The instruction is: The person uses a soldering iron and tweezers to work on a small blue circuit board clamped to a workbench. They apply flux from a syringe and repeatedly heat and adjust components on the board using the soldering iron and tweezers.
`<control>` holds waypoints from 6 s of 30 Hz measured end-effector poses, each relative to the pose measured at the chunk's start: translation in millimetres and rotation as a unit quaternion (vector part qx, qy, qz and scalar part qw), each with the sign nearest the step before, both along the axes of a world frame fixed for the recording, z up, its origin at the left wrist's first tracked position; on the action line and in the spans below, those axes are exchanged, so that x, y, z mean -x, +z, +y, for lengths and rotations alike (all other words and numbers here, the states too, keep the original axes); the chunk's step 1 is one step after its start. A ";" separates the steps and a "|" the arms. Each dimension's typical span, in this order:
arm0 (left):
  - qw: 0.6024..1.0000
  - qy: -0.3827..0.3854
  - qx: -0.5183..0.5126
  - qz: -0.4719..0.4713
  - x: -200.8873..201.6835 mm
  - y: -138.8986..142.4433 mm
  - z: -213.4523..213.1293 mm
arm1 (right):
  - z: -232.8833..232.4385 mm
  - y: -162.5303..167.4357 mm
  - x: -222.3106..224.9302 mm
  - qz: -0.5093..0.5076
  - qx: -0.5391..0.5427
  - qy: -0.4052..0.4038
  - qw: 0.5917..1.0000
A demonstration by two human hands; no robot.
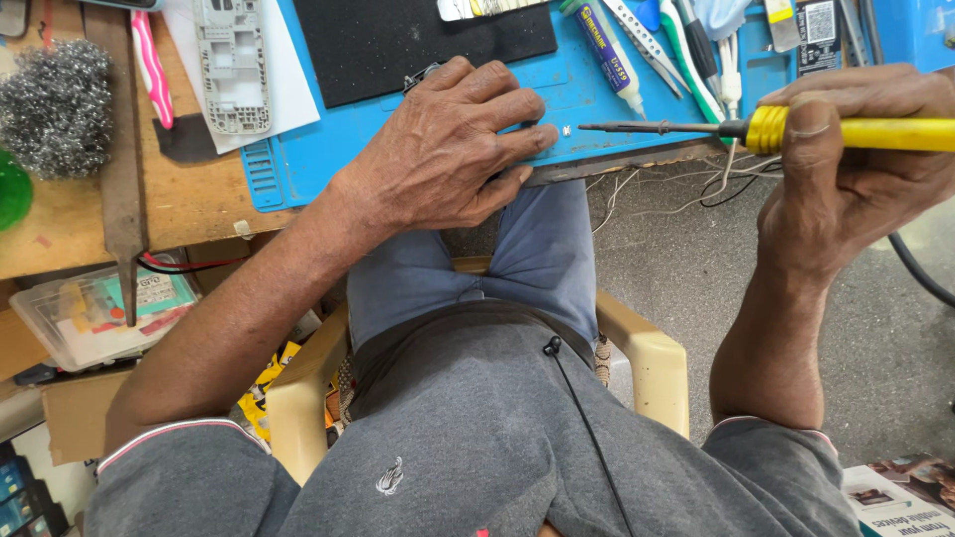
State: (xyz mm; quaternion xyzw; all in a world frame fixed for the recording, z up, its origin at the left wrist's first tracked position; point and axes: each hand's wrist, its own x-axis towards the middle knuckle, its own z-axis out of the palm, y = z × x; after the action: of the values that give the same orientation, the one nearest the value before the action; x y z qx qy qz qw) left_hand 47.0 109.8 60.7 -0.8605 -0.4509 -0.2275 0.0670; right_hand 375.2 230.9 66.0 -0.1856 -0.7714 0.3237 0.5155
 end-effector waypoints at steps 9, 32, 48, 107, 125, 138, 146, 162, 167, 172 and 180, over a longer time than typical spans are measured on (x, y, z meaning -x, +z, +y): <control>1.000 -0.007 -0.022 0.013 -0.1 -0.3 6.1 | -1.6 0.4 0.7 -0.006 0.011 -0.001 1.000; 0.999 -0.002 -0.030 0.019 -0.3 -2.1 6.4 | 8.1 3.6 0.6 -0.046 -0.022 0.002 0.999; 0.999 0.014 -0.039 0.031 -1.2 -7.6 5.3 | 9.8 3.5 2.5 -0.060 -0.028 0.002 0.998; 0.999 0.004 -0.040 0.021 -0.1 -4.5 3.3 | 5.4 3.4 2.1 -0.065 0.025 -0.022 0.997; 0.999 -0.001 -0.030 0.016 0.5 -5.7 4.0 | -2.3 5.7 3.5 -0.058 0.055 -0.046 0.996; 0.999 0.000 -0.037 0.016 -0.3 -8.0 3.7 | -0.7 5.5 4.1 -0.051 0.053 -0.027 0.997; 0.999 -0.003 -0.035 0.014 0.0 -6.5 3.0 | 4.3 6.9 3.6 -0.029 0.063 -0.021 0.997; 0.999 -0.002 -0.040 0.014 -1.1 -5.2 2.2 | 6.1 5.8 1.2 -0.038 0.047 -0.009 0.998; 0.999 -0.004 -0.040 0.013 0.1 -5.9 1.8 | 7.2 4.7 2.4 -0.041 0.047 -0.008 0.998; 0.999 -0.005 -0.038 0.011 -0.2 -6.2 1.7 | 8.1 3.4 5.1 -0.036 0.052 -0.011 0.998; 0.999 -0.010 -0.038 0.002 0.8 -6.1 2.0 | 9.8 3.3 5.6 -0.039 0.045 -0.011 0.998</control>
State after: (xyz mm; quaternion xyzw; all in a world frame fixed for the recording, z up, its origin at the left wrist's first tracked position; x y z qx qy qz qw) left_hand 46.3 111.8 54.6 -0.8623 -0.4328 -0.2437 0.0985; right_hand 369.6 240.7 69.3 -0.2293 -0.7737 0.3446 0.4796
